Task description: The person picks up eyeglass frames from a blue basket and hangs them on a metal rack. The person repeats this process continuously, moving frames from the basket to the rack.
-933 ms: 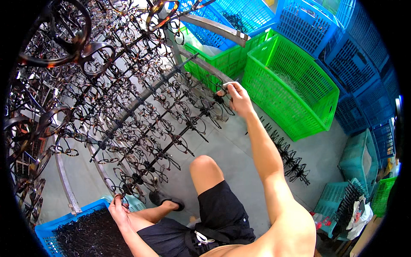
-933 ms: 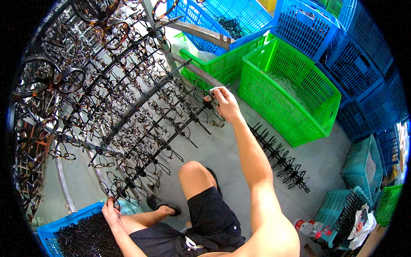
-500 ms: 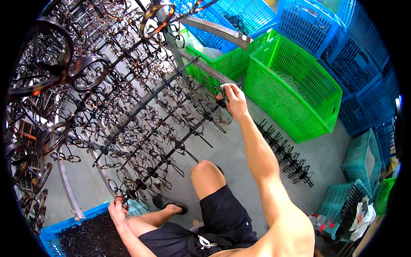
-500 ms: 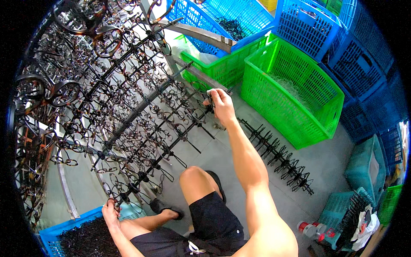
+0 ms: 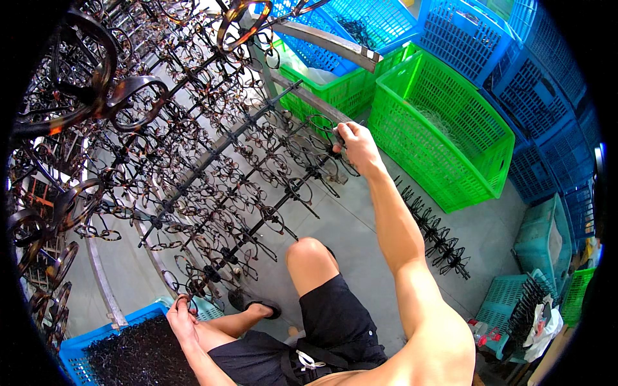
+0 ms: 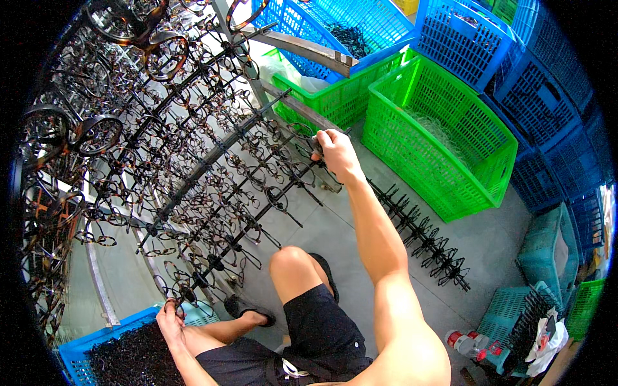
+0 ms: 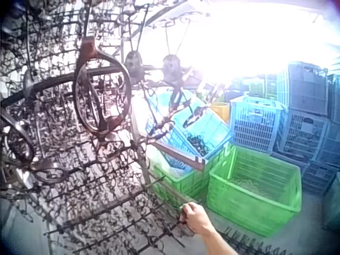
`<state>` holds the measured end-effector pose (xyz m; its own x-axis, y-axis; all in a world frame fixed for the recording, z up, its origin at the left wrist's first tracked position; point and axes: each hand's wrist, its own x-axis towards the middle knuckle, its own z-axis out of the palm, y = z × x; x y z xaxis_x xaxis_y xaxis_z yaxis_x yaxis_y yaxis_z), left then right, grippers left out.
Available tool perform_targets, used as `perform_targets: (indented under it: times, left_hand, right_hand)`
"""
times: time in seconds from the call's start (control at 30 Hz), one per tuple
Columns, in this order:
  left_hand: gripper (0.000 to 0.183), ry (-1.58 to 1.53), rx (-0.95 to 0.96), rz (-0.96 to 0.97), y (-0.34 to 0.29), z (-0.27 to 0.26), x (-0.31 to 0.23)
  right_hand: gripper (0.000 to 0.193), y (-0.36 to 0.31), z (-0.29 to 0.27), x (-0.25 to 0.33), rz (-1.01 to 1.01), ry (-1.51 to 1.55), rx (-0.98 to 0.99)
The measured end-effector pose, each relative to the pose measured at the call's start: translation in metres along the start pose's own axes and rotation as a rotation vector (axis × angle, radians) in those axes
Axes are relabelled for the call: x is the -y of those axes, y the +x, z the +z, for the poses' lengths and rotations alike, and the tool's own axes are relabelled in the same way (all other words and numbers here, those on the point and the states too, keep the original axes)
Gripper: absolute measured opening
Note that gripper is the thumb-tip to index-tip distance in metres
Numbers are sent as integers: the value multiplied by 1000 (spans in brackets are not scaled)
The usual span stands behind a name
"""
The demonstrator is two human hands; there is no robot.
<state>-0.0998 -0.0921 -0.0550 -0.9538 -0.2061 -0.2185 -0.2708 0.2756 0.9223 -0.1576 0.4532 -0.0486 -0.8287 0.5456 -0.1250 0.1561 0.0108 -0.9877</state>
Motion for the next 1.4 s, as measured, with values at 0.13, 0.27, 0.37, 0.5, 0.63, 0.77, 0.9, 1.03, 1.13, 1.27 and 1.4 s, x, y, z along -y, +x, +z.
perform_targets:
  times: [0.13,0.27,0.37,0.5,0.63,0.77,0.9,1.03,1.13,1.27,1.4]
  left_hand:
    - [23,20,-9,3,3,-1,3]
    - [23,-23,-45,10,0,0,3]
    - [24,23,-72,0,-6,8,-12]
    - [24,0,-86,-12,-5,7,-11]
    - [27,-63,-78,-15,-3,7,-10]
    - [37,-146,2,-81,0,-7,-3]
    - [41,-147,76,-44,13,-2,-8]
    - [44,-163,234,21,7,-36,23]
    - [36,-212,-67,104,-1,-64,38]
    - [21,-170,-149,220,6,-71,60]
    - [18,433,-436,534,26,-69,75]
  right_hand:
    - [29,6,4,-7,-102,-71,-46]
    - [28,-4,-7,7,36,-57,32]
    - [27,-5,-15,9,83,93,160]
    - [29,2,-26,11,151,111,286]
    - [39,42,-35,6,76,-266,163]
    - [46,43,-13,31,180,-264,295]
    - [39,31,-21,18,208,-466,221]
    - [32,-16,-34,-13,76,-181,222]
    - [31,-37,-51,-36,53,-199,266]
    - [32,-47,-69,-87,-18,-126,261]
    - [36,-17,-92,-112,-5,-417,121]
